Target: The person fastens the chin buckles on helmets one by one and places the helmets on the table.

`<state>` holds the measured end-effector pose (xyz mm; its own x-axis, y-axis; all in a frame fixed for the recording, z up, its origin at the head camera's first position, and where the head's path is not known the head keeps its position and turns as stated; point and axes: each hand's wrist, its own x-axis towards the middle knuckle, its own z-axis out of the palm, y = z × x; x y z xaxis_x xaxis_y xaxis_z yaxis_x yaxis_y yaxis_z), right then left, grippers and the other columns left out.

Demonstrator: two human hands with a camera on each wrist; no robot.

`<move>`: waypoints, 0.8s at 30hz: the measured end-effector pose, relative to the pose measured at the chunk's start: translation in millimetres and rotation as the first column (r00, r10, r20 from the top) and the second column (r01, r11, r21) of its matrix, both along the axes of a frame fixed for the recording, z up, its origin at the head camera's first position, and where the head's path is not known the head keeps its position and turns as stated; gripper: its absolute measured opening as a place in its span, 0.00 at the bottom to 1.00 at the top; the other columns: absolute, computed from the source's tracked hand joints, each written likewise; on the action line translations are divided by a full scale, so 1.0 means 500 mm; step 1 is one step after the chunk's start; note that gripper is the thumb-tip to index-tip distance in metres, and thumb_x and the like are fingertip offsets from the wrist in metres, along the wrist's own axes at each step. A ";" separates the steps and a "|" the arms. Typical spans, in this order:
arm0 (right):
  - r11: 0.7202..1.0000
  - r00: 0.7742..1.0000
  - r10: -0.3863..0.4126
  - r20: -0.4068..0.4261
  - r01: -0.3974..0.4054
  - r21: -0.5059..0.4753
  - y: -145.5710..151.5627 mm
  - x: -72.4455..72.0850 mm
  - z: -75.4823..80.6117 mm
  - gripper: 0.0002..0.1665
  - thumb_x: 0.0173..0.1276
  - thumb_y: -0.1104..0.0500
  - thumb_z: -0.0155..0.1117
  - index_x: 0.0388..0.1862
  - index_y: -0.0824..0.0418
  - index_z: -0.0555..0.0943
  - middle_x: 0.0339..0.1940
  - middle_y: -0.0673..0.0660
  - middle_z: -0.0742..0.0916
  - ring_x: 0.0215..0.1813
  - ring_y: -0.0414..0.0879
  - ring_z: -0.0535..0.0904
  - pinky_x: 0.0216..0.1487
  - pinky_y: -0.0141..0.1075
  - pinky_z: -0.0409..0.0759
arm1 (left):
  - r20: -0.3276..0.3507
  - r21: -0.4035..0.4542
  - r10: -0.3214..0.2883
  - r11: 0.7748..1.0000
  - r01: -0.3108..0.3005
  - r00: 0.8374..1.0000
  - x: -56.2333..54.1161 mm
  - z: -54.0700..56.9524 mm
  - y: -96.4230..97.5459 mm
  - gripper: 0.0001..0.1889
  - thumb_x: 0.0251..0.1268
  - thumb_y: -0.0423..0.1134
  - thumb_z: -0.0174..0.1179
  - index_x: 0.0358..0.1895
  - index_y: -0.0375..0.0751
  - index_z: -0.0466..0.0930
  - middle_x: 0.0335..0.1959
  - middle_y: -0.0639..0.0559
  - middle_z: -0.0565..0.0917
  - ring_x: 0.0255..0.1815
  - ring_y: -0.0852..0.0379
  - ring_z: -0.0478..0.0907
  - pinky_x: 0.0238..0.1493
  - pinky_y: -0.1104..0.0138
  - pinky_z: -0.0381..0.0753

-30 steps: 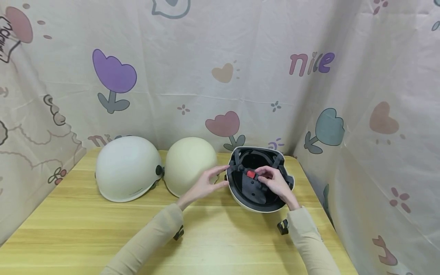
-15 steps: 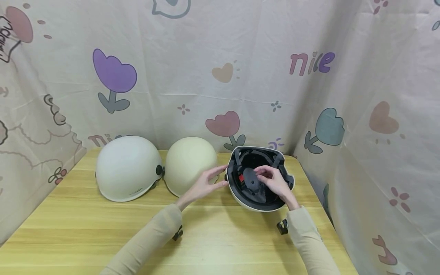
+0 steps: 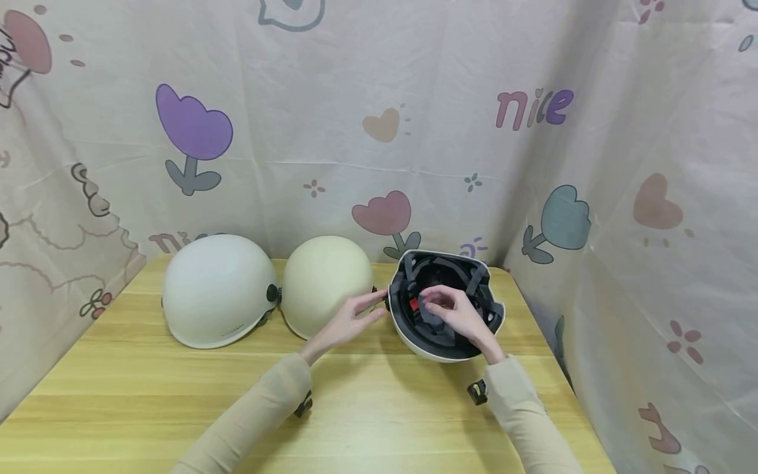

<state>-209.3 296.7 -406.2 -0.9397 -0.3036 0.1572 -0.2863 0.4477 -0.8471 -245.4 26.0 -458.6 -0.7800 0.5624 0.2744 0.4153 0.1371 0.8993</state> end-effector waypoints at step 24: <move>0.996 0.997 0.057 0.051 -0.053 -0.076 -0.068 -0.010 -0.011 0.26 0.69 0.64 0.67 0.64 0.69 0.75 0.44 0.67 0.85 0.38 0.38 0.85 0.42 0.32 0.88 | -0.008 0.055 -0.103 0.993 0.103 0.995 -0.008 -0.006 -0.007 0.29 0.70 0.17 0.43 0.73 0.31 0.65 0.73 0.35 0.71 0.72 0.39 0.72 0.76 0.49 0.68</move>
